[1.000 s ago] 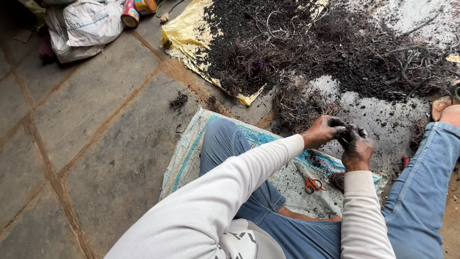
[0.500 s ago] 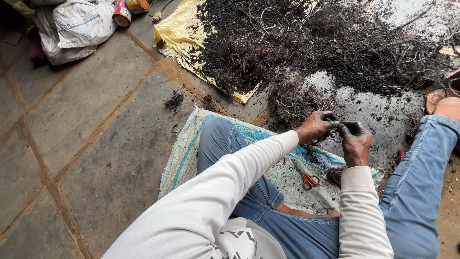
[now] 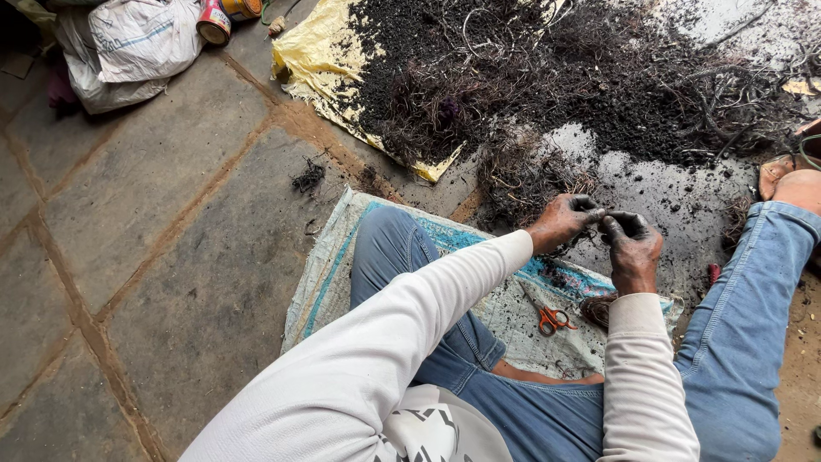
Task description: The person sits on a mat and uses both hands to pick up, separate, and pull apart clumps of dark fibrous material. The hands repeatedly grab portions of the material, untangle strands, and drop them back onto the pile.
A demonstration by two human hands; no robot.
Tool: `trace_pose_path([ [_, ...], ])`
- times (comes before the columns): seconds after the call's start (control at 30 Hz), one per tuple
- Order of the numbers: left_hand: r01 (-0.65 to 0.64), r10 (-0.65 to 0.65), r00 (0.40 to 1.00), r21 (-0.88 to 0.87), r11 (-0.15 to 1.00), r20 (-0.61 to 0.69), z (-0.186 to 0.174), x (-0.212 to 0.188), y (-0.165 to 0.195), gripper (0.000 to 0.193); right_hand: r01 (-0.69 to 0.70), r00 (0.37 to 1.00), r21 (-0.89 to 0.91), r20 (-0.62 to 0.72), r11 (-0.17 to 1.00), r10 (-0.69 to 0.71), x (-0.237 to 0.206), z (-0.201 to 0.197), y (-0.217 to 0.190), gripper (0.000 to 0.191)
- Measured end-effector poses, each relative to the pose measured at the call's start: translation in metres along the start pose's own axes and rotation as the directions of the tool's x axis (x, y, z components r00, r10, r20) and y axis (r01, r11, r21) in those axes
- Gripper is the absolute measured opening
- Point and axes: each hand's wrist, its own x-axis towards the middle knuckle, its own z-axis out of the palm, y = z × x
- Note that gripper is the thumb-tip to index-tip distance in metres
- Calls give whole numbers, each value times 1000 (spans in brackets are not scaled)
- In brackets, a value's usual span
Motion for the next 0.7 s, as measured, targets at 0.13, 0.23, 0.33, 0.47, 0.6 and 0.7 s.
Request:
trace_pose_path([
  [0.13,-78,78,997,1,997,8,-1,1,3,23,-17,999,-268,22,963,24,-1,-2,-3,21],
  [0.23,-55,55,998,15,998,-9,-1,3,3,27,-23,1000,-272,12,962,27,-2,-1,-1,18],
  [0.33,-101,104,993,52,993,-57,-1,4,1,32,-54,999,-89,-3,995,54,0,-1,3,21],
  [0.47,-8,0,997,103,995,76,-6,5,-4,43,37,999,-37,24,999,-36,2,-7,6,22],
  [0.6,1,4,965,-18,1000,263,-12,7,-6,37,-94,995,24,-16,995,94,5,-9,5,21],
  [0.7,13,-2,948,-34,999,319,-17,6,-6,24,-164,986,58,-15,985,165,8,-8,4,18],
])
